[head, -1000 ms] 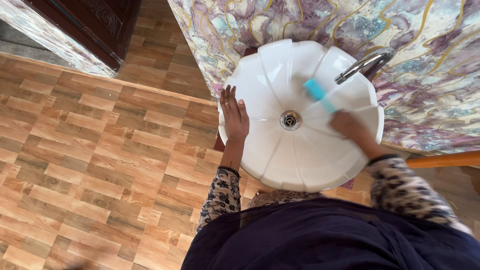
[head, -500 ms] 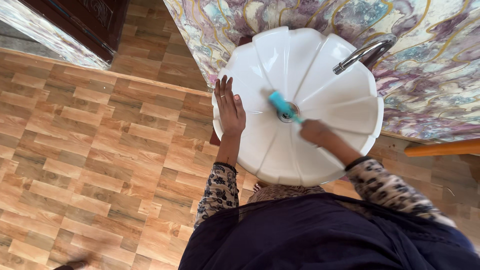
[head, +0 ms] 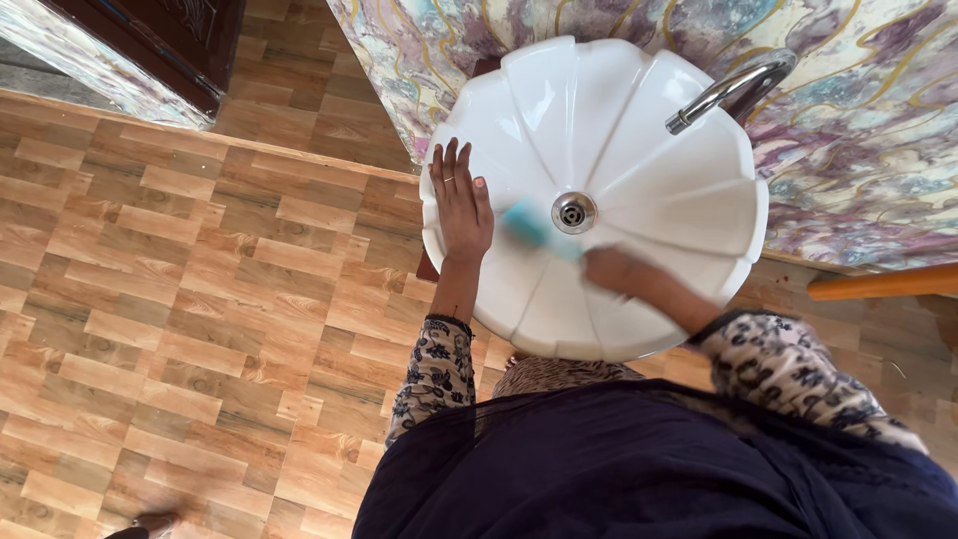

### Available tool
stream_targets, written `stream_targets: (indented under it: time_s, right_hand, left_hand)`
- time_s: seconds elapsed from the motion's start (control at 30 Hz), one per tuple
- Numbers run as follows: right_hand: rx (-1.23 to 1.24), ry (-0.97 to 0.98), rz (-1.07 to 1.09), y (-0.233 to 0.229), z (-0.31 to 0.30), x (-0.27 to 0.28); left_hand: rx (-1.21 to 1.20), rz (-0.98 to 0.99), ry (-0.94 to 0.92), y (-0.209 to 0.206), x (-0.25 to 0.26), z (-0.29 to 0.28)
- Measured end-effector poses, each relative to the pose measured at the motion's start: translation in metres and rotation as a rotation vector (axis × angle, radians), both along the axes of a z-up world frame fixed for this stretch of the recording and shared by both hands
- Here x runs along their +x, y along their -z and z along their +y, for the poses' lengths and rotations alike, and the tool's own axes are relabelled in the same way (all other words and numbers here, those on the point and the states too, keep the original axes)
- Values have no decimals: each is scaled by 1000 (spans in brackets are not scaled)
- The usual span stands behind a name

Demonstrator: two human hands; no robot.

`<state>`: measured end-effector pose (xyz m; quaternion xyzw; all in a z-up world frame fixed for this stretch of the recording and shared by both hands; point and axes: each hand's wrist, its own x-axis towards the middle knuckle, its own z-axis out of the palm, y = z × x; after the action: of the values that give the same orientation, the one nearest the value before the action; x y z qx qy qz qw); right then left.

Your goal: The person cleans a white petal-shaped sink using a blue scrub brush.

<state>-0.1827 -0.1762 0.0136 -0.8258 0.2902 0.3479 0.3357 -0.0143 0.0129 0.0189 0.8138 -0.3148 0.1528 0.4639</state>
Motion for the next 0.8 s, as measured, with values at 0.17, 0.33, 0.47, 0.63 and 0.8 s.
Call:
stream_targets:
  time_s: [0.17, 0.33, 0.47, 0.63, 0.8]
  right_hand:
    - [-39, -218, -82, 5, 35, -2]
    - [-285, -60, -90, 5, -56, -15]
    - [44, -226, 141, -16, -31, -42]
    - [-60, -183, 177, -18, -33, -57]
    - [-388, -248, -160, 4, -48, -27]
  left_hand:
    - [42, -32, -15, 3, 4, -1]
    - [67, -43, 23, 3, 2, -3]
    - [92, -62, 32, 6, 2, -3]
    - [157, -81, 37, 15, 5, -4]
    - [176, -91, 75, 15, 8, -8]
